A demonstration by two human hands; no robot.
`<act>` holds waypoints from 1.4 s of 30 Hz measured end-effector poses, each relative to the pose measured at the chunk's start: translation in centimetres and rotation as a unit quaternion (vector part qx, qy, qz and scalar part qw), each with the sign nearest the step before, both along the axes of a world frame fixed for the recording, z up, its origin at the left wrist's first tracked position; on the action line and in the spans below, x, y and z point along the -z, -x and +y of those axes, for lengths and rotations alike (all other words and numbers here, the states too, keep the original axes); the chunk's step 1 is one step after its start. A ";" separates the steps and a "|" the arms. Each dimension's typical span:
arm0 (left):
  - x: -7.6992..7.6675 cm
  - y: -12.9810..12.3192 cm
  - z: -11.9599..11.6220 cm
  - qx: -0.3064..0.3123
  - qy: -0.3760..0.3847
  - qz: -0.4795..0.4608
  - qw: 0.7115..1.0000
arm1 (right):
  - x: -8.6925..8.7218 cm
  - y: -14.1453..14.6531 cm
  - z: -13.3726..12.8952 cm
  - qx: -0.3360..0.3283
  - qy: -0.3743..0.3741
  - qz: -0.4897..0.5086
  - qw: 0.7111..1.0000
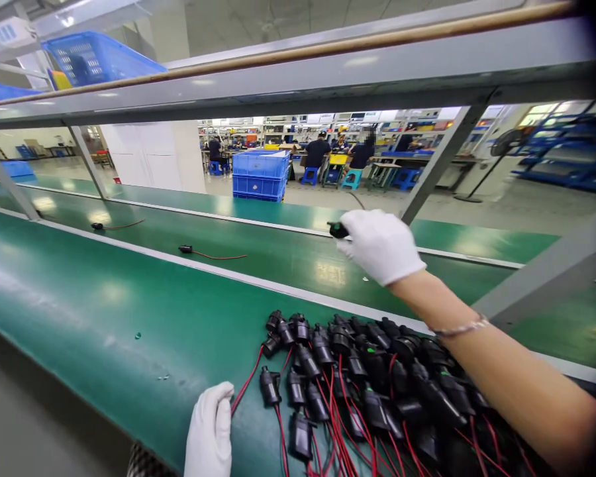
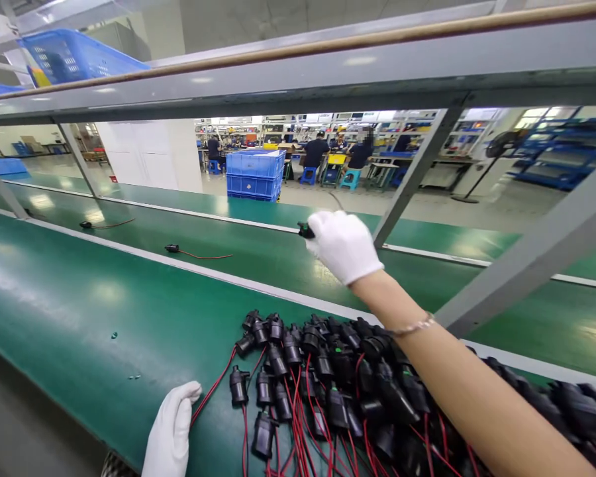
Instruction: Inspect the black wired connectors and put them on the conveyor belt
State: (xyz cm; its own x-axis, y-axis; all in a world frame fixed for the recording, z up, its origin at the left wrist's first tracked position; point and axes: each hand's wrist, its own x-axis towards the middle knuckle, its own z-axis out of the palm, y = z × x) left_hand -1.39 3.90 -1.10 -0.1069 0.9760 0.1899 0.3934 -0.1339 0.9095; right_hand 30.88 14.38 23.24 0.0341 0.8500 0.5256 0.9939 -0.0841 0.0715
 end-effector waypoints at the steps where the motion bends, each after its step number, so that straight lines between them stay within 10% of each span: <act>1: 0.1 0.0 0.0 -0.002 -0.004 0.003 1.000 | 0.7 -0.9 1.2 -0.001 0.047 -0.007 0.999; 8: 0.9 0.0 0.2 -0.004 -0.029 0.017 0.999 | 8.9 -3.5 5.3 0.048 0.296 -0.006 0.954; 14: 0.2 -0.1 0.1 0.011 -0.033 0.021 0.999 | 8.8 -2.0 5.9 0.032 0.337 -0.019 0.941; 23: -1.0 0.7 -0.2 0.055 0.005 0.021 0.998 | 12.4 12.1 -5.5 -0.217 0.335 -0.034 0.916; 27: -1.9 0.7 -0.8 0.038 -0.010 0.019 0.999 | 14.8 13.7 -7.1 -0.230 0.326 -0.034 0.916; 31: -4.9 -0.2 -1.3 0.057 0.051 -0.048 0.996 | 13.5 14.3 -7.1 -0.245 0.272 -0.001 0.931; 37: -10.4 -0.8 -1.1 0.226 0.117 -0.316 0.914 | 10.4 16.0 -9.1 -0.286 0.182 0.065 0.939; 42: -10.3 -1.0 -1.1 0.294 0.211 -0.525 0.771 | 10.2 15.4 -9.6 -0.327 0.217 0.270 0.880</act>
State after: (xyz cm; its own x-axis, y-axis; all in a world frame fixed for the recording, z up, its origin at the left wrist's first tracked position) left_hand -0.44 2.81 9.23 0.4991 0.8652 -0.0482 -0.6037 0.3871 0.6969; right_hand 15.50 4.80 13.07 -0.3910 0.8974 0.2047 0.7192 0.4366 -0.5405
